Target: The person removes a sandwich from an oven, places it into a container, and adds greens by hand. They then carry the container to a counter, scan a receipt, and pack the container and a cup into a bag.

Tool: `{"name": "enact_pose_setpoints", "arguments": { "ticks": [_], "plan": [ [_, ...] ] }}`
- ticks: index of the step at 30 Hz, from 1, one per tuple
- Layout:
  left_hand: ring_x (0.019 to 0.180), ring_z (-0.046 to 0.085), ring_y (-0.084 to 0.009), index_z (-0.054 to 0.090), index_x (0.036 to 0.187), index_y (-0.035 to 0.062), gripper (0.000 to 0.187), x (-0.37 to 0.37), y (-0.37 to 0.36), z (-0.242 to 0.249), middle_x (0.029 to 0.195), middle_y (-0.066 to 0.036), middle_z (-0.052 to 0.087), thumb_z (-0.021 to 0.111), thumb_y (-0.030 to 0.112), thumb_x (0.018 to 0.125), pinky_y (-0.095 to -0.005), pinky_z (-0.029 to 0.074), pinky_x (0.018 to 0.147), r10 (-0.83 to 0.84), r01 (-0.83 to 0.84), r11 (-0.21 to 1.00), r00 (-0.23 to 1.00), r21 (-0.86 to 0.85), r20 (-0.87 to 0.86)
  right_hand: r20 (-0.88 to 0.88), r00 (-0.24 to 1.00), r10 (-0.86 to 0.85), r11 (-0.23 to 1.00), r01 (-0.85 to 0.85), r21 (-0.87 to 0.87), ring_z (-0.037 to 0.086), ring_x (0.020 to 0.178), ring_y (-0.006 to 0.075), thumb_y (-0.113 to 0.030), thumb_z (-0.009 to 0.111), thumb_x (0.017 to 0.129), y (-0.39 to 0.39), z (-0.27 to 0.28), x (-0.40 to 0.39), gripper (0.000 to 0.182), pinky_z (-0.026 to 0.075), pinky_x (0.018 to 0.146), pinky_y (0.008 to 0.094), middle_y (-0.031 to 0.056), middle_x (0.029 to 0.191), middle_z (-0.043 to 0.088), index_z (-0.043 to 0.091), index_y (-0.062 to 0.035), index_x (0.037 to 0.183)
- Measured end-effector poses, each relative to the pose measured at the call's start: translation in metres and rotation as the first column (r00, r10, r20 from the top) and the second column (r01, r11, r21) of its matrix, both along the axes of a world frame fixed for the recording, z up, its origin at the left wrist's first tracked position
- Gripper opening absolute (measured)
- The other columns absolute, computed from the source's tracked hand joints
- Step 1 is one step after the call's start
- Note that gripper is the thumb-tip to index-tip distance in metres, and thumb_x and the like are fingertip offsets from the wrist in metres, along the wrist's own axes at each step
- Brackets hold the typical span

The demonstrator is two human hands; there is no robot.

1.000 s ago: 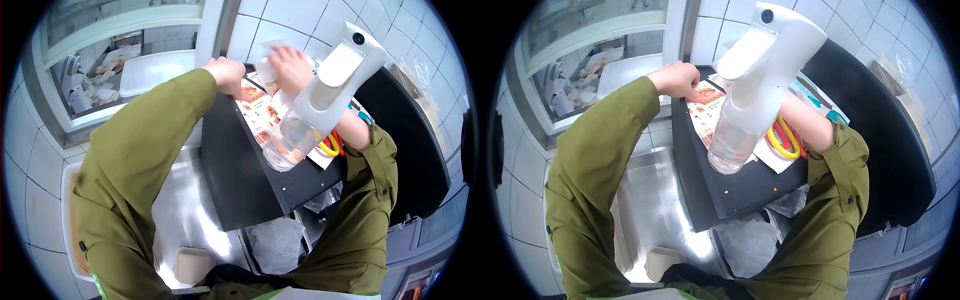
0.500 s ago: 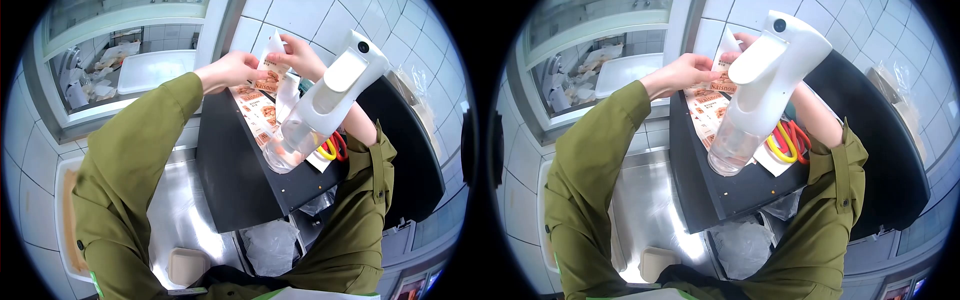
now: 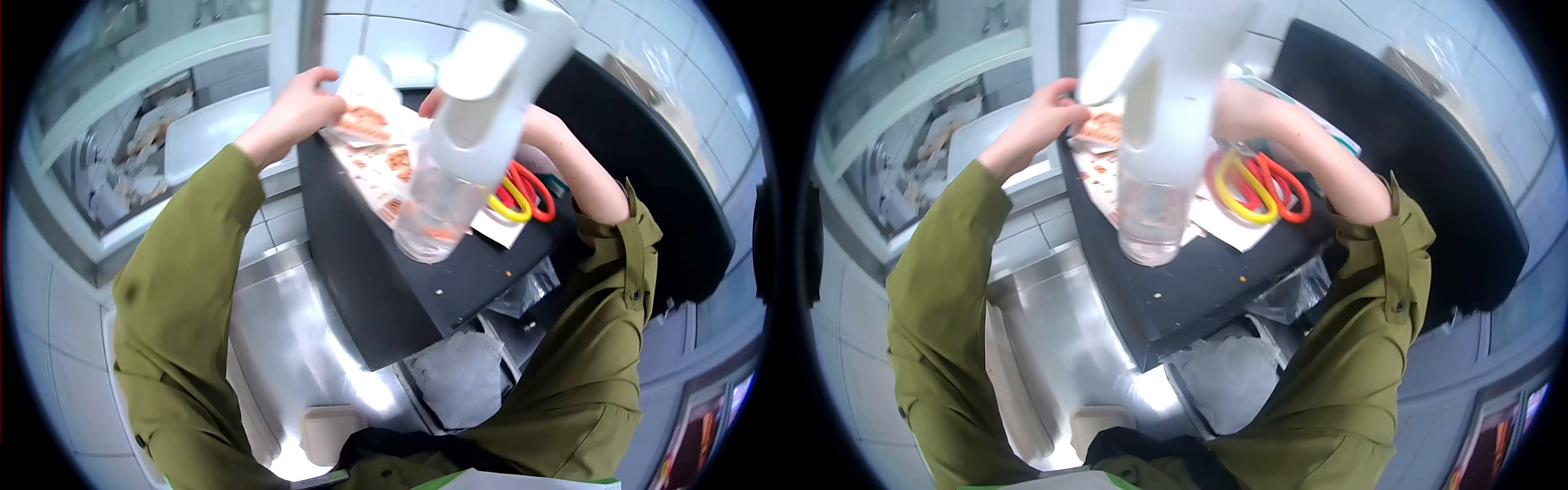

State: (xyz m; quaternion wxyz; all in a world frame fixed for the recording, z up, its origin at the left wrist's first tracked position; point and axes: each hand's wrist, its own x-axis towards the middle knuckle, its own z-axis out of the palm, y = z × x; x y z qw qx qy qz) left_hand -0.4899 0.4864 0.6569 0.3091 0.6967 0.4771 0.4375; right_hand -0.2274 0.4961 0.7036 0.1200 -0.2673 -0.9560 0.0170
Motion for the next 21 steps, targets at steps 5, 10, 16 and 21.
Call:
{"name": "enact_pose_setpoints", "arguments": {
  "ticks": [5,10,16,21],
  "plan": [
    [0.104,0.046,-0.0350,0.054,0.111,-0.0014,0.043,0.008,0.009,-0.014,0.107,-0.022,0.053,0.060,0.019,0.074,-0.0405,0.038,0.090,0.342,-0.076,0.862,0.817,0.502,-0.464,0.154,0.976,-0.154,0.977,0.173,-0.122,0.062,0.079,0.0207,-0.039,0.063,0.077,-0.040,-0.012,0.011,0.047,0.049,0.069,0.0301,0.0154,0.089,0.063,0.060,0.0006,0.103],
    [0.092,0.055,-0.0148,0.057,0.107,0.0010,0.032,0.027,0.009,0.004,0.103,-0.007,0.059,0.061,0.020,0.081,-0.0285,0.045,0.080,-0.184,0.287,0.940,0.880,0.182,-0.438,0.234,0.932,-0.276,0.948,0.304,-0.093,0.063,0.072,0.0207,-0.037,0.062,0.077,-0.045,-0.021,0.004,0.040,0.050,0.066,0.0286,0.0106,0.073,0.064,0.064,0.0009,0.090],
    [0.092,0.053,-0.0126,0.059,0.106,0.0021,0.031,0.050,-0.013,0.020,0.100,-0.007,0.059,0.059,0.024,0.084,-0.0264,0.043,0.080,-0.413,0.419,0.905,0.823,-0.074,-0.390,-0.122,0.942,-0.311,0.934,0.280,-0.222,0.056,0.058,0.0122,-0.016,0.056,0.078,-0.036,-0.022,0.036,0.020,0.046,0.054,0.0240,0.0089,0.065,0.059,0.063,0.0017,0.075],
    [0.091,0.053,-0.0128,0.060,0.106,0.0021,0.031,0.071,-0.022,0.025,0.100,-0.007,0.059,0.058,0.026,0.085,-0.0252,0.042,0.080,-0.371,0.344,0.927,0.771,-0.152,-0.518,-0.211,0.925,-0.317,0.926,0.253,-0.280,0.054,0.062,0.0102,-0.019,0.053,0.084,-0.024,-0.020,0.057,0.023,0.045,0.057,0.0230,0.0067,0.070,0.058,0.063,0.0017,0.080]
  ]
}}
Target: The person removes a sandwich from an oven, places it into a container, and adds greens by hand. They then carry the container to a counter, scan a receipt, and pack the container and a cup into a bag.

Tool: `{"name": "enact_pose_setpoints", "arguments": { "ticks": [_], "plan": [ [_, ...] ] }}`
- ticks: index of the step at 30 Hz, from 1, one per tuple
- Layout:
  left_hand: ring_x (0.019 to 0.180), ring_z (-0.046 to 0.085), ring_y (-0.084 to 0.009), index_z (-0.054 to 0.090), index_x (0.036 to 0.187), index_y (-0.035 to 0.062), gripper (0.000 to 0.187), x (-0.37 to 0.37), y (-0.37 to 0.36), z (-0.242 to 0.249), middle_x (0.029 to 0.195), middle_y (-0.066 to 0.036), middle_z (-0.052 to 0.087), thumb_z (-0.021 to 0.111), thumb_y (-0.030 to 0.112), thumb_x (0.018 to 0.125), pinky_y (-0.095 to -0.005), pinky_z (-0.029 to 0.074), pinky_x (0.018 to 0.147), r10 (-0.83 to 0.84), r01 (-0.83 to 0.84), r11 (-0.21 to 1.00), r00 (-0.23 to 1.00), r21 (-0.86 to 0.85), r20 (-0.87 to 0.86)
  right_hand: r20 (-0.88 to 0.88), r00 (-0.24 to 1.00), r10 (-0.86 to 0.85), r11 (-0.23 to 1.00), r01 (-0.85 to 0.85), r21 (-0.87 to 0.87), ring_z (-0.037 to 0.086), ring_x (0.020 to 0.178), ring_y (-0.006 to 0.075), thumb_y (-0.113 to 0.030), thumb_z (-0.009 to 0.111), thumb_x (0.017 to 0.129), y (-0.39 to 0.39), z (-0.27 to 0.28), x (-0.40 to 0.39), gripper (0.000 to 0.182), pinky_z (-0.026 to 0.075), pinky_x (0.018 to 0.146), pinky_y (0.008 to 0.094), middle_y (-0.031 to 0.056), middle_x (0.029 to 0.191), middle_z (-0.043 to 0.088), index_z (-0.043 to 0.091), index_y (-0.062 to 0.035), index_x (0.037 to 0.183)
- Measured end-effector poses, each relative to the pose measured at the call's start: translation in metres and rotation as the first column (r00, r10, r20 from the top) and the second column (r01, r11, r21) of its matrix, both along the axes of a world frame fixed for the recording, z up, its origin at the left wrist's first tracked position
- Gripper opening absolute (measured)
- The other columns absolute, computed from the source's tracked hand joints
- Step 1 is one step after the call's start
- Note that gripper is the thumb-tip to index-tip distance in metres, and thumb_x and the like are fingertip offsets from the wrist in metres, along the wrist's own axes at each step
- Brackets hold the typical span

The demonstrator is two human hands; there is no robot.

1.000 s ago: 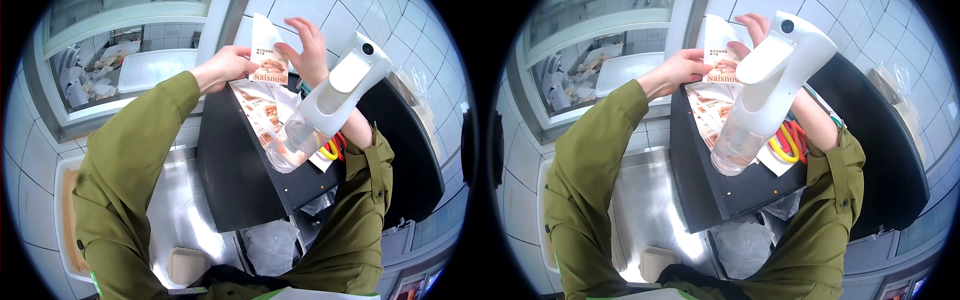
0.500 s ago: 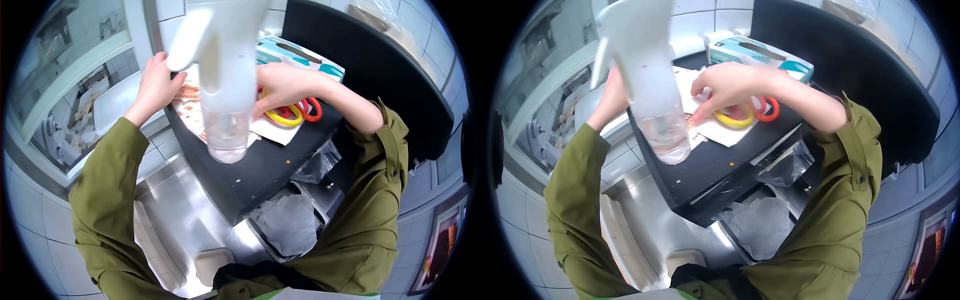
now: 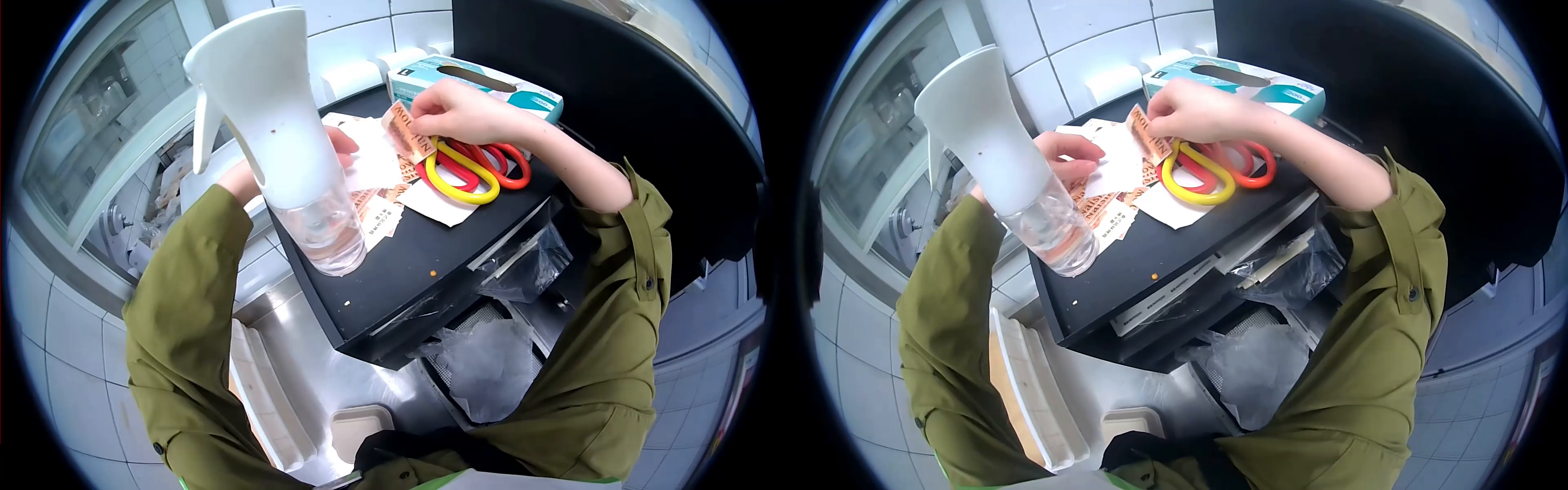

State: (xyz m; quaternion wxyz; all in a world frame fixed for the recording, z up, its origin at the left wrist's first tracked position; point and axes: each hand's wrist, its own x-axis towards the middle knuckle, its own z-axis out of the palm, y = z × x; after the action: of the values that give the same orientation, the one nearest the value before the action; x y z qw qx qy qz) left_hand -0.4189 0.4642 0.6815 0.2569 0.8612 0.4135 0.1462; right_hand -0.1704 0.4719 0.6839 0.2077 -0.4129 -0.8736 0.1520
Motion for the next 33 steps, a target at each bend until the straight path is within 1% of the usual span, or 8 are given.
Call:
{"name": "enact_pose_setpoints", "arguments": {
  "ticks": [9,11,15,18,22,25,28,33],
  "plan": [
    [0.093,0.061,-0.0255,0.052,0.112,-0.0021,0.066,0.020,0.016,0.001,0.102,-0.020,0.060,0.050,0.056,0.082,-0.0302,0.048,0.081,0.159,0.135,0.818,0.881,-0.559,0.445,-0.705,0.691,0.160,0.987,-0.105,0.121,0.056,0.082,0.0095,-0.018,0.055,0.087,0.011,0.002,0.004,0.024,0.044,0.079,0.0238,0.0042,0.084,0.062,0.062,0.0024,0.096],
    [0.111,0.050,-0.0220,0.043,0.121,-0.0003,0.064,0.028,0.014,0.006,0.117,-0.014,0.053,0.038,0.054,0.088,-0.0351,0.039,0.095,0.103,0.363,0.833,0.640,-0.418,0.762,-0.747,0.657,0.100,0.995,-0.083,0.060,0.056,0.083,0.0085,-0.018,0.055,0.087,0.006,0.005,-0.004,0.023,0.044,0.078,0.0239,0.0050,0.085,0.062,0.062,0.0019,0.094],
    [0.099,0.057,-0.0201,0.048,0.114,0.0023,0.054,-0.006,0.067,0.001,0.108,-0.011,0.057,0.048,0.049,0.086,-0.0311,0.047,0.083,-0.119,0.038,0.990,0.742,0.136,0.659,-0.411,0.903,-0.125,0.992,0.126,-0.025,0.054,0.059,0.0076,-0.029,0.058,0.085,-0.014,0.017,-0.012,0.032,0.040,0.051,0.0199,0.0044,0.064,0.059,0.064,0.0013,0.079],
    [0.090,0.060,-0.0178,0.049,0.112,0.0024,0.044,-0.019,0.066,0.001,0.103,-0.010,0.058,0.052,0.037,0.086,-0.0270,0.050,0.076,-0.139,0.002,0.973,0.803,0.232,0.579,-0.141,0.986,0.093,0.550,0.068,0.833,0.061,0.073,0.0149,-0.026,0.066,0.077,-0.005,0.029,-0.015,0.020,0.046,0.057,0.0230,0.0073,0.080,0.059,0.061,-0.0063,0.076],
    [0.103,0.054,-0.0249,0.043,0.120,-0.0013,0.033,-0.006,0.037,0.010,0.117,-0.018,0.049,0.046,0.014,0.090,-0.0339,0.045,0.093,0.253,0.458,0.745,0.477,-0.484,0.842,0.176,0.960,0.216,0.214,-0.223,0.951,0.057,0.090,0.0203,-0.015,0.070,0.069,0.024,0.026,-0.041,0.018,0.045,0.077,0.0323,0.0056,0.099,0.057,0.059,-0.0093,0.082],
    [0.095,0.058,-0.0234,0.046,0.109,-0.0043,0.051,0.002,0.007,0.028,0.108,-0.017,0.052,0.050,0.042,0.088,-0.0286,0.047,0.086,0.250,0.434,0.775,0.458,-0.460,0.853,0.212,0.973,0.090,-0.070,-0.206,0.976,0.056,0.092,0.0194,-0.014,0.068,0.069,0.020,0.026,-0.046,0.015,0.045,0.076,0.0313,0.0061,0.097,0.057,0.059,-0.0090,0.080],
    [0.078,0.055,-0.0151,0.054,0.091,0.0012,0.022,-0.001,0.022,0.031,0.085,-0.007,0.054,0.057,0.022,0.085,-0.0274,0.047,0.068,-0.435,0.290,0.900,0.618,0.324,0.655,0.192,0.981,-0.021,-0.109,-0.193,0.975,0.055,0.082,0.0164,-0.017,0.065,0.065,0.009,0.031,-0.060,0.020,0.042,0.071,0.0290,0.0045,0.085,0.054,0.054,-0.0068,0.078],
    [0.077,0.057,-0.0149,0.054,0.097,0.0033,0.017,-0.013,0.053,0.010,0.087,-0.006,0.059,0.045,0.015,0.089,-0.0303,0.048,0.066,-0.532,0.277,0.829,0.662,0.486,0.529,0.176,0.964,-0.199,-0.072,-0.193,0.979,0.054,0.075,0.0185,-0.013,0.059,0.068,-0.004,0.025,-0.071,0.012,0.041,0.067,0.0290,0.0066,0.076,0.051,0.052,-0.0054,0.073]
  ]
}}
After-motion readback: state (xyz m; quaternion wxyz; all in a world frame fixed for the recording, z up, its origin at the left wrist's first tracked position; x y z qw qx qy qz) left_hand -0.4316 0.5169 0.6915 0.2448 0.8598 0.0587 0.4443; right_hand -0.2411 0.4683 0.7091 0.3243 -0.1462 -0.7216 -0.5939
